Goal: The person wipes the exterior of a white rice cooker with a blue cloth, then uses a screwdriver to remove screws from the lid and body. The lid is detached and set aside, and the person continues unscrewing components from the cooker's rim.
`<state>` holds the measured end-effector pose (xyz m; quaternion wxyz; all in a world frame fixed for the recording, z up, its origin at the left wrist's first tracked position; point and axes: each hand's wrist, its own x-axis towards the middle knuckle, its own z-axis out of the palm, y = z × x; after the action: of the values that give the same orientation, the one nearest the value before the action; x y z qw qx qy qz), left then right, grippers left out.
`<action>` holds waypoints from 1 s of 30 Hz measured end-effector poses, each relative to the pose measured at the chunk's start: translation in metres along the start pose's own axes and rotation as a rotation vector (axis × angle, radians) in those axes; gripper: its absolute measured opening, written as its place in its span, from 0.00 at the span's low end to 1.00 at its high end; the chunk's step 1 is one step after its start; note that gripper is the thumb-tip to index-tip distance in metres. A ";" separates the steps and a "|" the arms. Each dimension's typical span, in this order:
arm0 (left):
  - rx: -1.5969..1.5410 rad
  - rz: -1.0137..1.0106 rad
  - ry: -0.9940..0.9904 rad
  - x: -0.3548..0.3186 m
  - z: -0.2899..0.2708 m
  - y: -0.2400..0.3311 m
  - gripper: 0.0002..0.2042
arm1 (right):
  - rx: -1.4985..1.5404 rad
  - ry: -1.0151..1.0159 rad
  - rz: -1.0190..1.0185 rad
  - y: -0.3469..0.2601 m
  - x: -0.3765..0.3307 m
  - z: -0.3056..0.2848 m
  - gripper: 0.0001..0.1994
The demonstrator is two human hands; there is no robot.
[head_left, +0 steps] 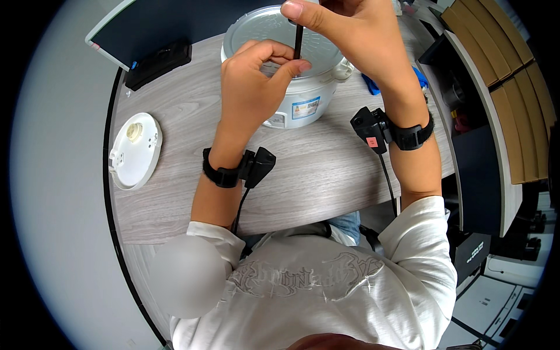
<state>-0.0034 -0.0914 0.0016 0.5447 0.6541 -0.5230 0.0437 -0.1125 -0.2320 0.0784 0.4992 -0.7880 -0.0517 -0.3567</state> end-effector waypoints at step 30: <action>0.008 0.074 -0.233 0.001 -0.014 0.001 0.17 | 0.435 0.080 0.084 -0.004 0.004 0.004 0.21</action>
<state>0.0034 -0.0814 0.0086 0.4757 0.6370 -0.6065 -0.0106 -0.1091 -0.2281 0.0832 0.6733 -0.6486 -0.0746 -0.3470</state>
